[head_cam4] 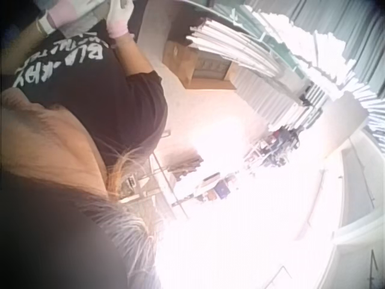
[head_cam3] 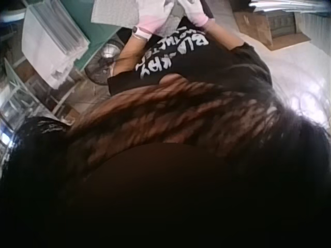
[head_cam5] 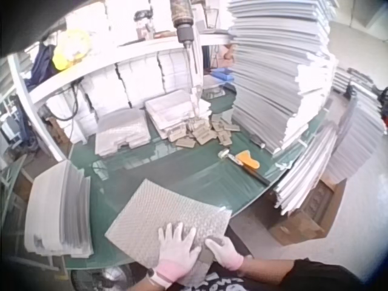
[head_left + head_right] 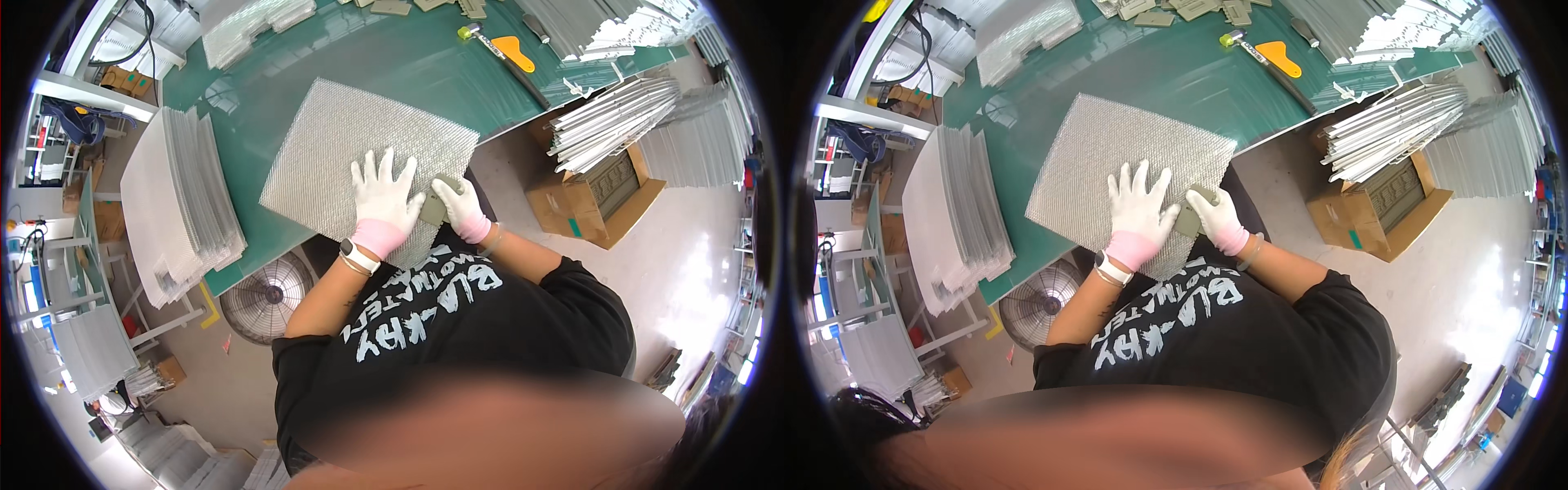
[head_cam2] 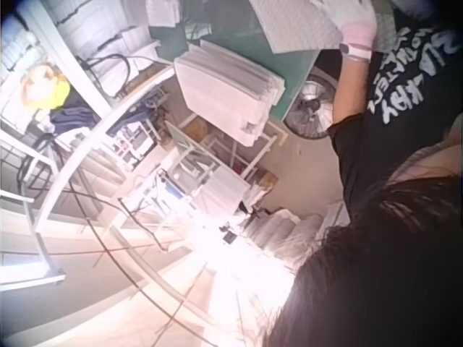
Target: Assemble air filters by placing mesh into frames and securing them using manual and power tools.
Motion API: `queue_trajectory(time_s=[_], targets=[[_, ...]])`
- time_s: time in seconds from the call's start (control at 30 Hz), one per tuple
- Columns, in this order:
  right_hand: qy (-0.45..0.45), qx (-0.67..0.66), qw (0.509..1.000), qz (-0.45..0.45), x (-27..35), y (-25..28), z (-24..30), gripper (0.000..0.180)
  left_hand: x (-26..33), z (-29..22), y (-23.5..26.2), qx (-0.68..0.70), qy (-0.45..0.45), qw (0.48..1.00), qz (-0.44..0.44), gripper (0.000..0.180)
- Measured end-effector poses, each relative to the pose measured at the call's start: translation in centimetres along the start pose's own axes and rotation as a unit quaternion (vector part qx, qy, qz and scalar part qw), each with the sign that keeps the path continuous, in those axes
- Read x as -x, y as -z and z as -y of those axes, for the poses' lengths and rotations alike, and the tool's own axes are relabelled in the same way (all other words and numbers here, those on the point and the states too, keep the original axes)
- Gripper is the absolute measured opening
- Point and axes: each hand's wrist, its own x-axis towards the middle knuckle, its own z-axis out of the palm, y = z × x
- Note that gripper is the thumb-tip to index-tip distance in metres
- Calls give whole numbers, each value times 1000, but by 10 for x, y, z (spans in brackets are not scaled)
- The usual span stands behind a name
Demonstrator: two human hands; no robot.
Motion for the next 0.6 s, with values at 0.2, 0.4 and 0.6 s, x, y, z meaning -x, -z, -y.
queue_trajectory(time_s=[0.2, 0.4, 0.6], targets=[[-14, -71, 996, -54, -6, -2, -15, 20, -3, -1, -2, -22, -9, 999, 21, 59], [-216, 154, 948, 174, -23, -8, 22, 48, -32, 38, 7, -79, -56, 994, 47, 49], [52, 735, 668, 102, -72, 112, 38, 26, -57, 79, 26, -63, -121, 988, -66, 44]])
